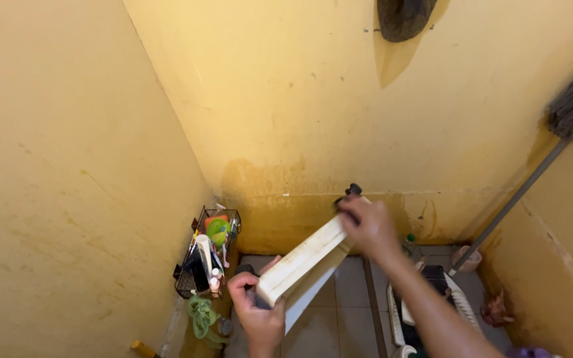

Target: Scrubbing a plastic bathroom shelf unit with a sponge and rinsing it with water.

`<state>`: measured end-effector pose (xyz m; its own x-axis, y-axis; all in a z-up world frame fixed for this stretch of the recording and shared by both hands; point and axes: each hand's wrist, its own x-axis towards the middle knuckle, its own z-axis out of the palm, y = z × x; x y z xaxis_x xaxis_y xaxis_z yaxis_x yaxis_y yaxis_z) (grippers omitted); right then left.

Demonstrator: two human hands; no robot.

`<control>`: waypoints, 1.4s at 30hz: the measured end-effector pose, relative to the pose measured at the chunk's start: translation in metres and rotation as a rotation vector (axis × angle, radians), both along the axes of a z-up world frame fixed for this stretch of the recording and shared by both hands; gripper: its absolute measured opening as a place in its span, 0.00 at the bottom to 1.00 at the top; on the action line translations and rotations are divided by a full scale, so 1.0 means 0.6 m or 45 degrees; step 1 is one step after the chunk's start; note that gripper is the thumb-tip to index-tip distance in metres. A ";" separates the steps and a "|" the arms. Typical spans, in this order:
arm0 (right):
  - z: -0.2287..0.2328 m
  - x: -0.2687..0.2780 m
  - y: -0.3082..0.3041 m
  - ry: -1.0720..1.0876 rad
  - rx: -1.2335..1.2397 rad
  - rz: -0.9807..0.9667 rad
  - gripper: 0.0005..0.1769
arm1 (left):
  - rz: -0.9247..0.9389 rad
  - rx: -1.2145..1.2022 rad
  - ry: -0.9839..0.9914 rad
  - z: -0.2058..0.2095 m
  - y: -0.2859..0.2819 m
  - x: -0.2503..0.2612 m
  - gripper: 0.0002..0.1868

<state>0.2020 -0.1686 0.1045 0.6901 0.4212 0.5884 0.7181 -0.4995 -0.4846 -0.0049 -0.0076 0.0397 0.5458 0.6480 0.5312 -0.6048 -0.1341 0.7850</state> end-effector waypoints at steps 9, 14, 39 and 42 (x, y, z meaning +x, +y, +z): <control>0.053 -0.275 0.071 -0.162 0.078 0.669 0.18 | 0.179 -0.221 0.174 -0.110 0.020 0.005 0.30; 0.051 -0.182 0.038 -0.089 0.035 0.649 0.19 | 0.184 -0.176 -0.032 -0.051 0.013 -0.024 0.37; 0.094 -0.323 0.074 -0.119 0.035 0.511 0.18 | -0.186 -0.312 0.046 -0.119 0.036 -0.048 0.31; 0.058 -0.244 0.034 -0.171 -0.005 0.345 0.17 | -0.243 -0.074 -0.025 -0.042 0.053 -0.047 0.35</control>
<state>0.0558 -0.1482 0.1391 0.4686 0.5817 0.6648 0.8829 -0.2826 -0.3751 -0.0329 0.0244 0.0142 0.6518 0.5633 0.5078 -0.6302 0.0298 0.7759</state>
